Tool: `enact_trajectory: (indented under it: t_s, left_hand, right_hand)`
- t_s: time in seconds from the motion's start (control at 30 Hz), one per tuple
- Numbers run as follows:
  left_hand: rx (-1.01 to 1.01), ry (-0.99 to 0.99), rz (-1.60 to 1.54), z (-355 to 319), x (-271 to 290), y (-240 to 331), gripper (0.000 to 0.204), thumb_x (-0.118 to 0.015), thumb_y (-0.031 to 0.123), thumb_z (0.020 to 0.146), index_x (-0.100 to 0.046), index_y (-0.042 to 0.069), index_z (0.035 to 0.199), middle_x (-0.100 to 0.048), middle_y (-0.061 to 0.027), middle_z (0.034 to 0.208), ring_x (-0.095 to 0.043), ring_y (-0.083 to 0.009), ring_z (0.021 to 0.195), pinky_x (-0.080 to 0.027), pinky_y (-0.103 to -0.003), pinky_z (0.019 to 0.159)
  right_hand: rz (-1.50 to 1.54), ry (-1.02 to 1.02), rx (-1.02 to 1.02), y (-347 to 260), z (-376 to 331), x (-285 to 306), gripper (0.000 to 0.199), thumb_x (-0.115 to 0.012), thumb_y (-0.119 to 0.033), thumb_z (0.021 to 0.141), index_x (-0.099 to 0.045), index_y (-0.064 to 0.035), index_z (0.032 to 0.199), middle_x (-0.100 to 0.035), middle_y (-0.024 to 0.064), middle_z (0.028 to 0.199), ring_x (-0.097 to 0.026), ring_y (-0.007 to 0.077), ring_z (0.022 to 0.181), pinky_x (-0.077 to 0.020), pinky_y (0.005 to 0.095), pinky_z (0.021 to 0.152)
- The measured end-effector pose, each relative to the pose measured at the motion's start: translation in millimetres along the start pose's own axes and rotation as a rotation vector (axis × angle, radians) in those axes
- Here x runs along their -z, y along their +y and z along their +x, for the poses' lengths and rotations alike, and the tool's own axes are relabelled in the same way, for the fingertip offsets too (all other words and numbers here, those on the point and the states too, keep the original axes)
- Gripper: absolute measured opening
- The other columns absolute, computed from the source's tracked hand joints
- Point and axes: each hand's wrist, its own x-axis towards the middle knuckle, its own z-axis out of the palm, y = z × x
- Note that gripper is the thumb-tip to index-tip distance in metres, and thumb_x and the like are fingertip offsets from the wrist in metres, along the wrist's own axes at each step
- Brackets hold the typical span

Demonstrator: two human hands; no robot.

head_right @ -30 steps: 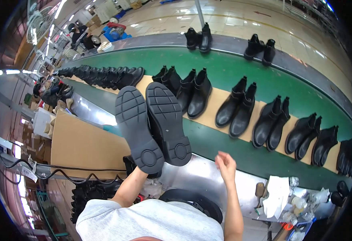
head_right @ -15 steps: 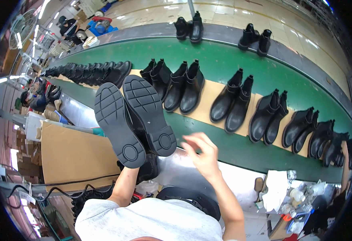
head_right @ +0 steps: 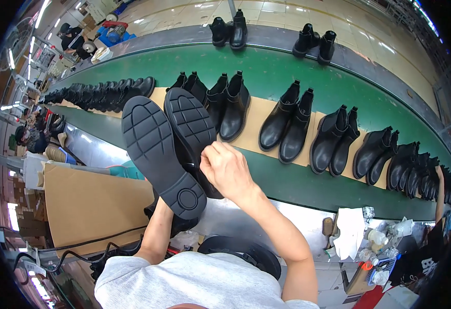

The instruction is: Inspecting, wiping, and marking black Chelsea-style boots on a footwear production assembly line.

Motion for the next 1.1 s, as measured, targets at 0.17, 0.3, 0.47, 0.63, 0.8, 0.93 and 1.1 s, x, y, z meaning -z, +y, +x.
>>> enact_trajectory:
  t_s: [0.17,0.3,0.47,0.63,0.8,0.93,1.1]
  left_hand:
    - [-0.120,0.000,0.067,74,28,13,0.034,-0.050,0.017,0.089,-0.052,0.001,0.118,-0.059,-0.0119,0.110,-0.060,-0.0226,0.095,-0.049,-0.036,0.082]
    - [-0.229,0.052,0.142,138,113,49,0.033,-0.050,0.018,0.089,-0.052,0.001,0.118,-0.059,-0.0120,0.109,-0.060,-0.0222,0.094,-0.050,-0.036,0.081]
    - [-0.250,0.335,1.269,250,104,100,0.031,-0.048,0.005,0.072,-0.058,-0.008,0.098,-0.059,-0.0297,0.098,-0.057,-0.0391,0.099,-0.044,-0.042,0.086]
    - [0.046,0.204,1.464,332,162,6,0.030,-0.052,0.010,0.072,-0.061,0.000,0.099,-0.060,-0.0251,0.101,-0.056,-0.0405,0.098,-0.045,-0.045,0.087]
    - [0.284,0.602,1.447,322,160,-51,0.033,-0.056,0.017,0.076,-0.056,0.000,0.104,-0.055,-0.0218,0.112,-0.054,-0.0345,0.106,-0.042,-0.044,0.086]
    - [-0.566,0.469,1.352,314,61,-19,0.028,-0.055,0.016,0.073,-0.058,-0.005,0.091,-0.060,-0.0210,0.087,-0.058,-0.0346,0.095,-0.044,-0.044,0.084]
    - [0.188,-0.172,1.487,309,-6,-63,0.027,-0.057,0.016,0.071,-0.064,-0.001,0.090,-0.063,-0.0235,0.096,-0.062,-0.0367,0.092,-0.051,-0.042,0.080]
  right_hand:
    - [-0.072,0.068,-0.115,24,-10,20,0.011,-0.061,-0.005,0.064,-0.050,-0.0044,0.067,-0.052,0.0096,0.065,-0.055,0.0277,0.063,-0.0444,0.0374,0.057]
    - [-0.328,-0.014,-0.448,60,-101,65,0.010,-0.061,-0.004,0.063,-0.051,-0.0040,0.064,-0.051,0.0095,0.064,-0.053,0.0272,0.060,-0.0425,0.0352,0.054]
    - [-0.790,-0.313,-1.154,60,-350,131,0.008,-0.058,-0.005,0.068,-0.056,0.0020,0.065,-0.056,0.0204,0.065,-0.056,0.0401,0.064,-0.0431,0.0495,0.060]
    - [-0.872,-0.470,-1.370,82,-532,134,0.018,-0.060,-0.017,0.070,-0.060,0.0011,0.067,-0.059,0.0230,0.069,-0.058,0.0395,0.068,-0.0466,0.0473,0.065]
    - [-0.887,-0.543,-1.356,106,-529,142,0.019,-0.059,-0.018,0.071,-0.060,0.0006,0.070,-0.059,0.0230,0.072,-0.058,0.0394,0.070,-0.0467,0.0474,0.066]
    - [-0.870,-0.608,-1.365,96,-527,134,0.020,-0.058,-0.019,0.072,-0.061,0.0003,0.072,-0.060,0.0230,0.075,-0.059,0.0394,0.072,-0.0468,0.0475,0.067]
    - [-0.853,-0.636,-1.292,115,-508,131,0.021,-0.057,-0.021,0.073,-0.061,-0.0002,0.075,-0.061,0.0231,0.078,-0.059,0.0393,0.075,-0.0469,0.0475,0.069]
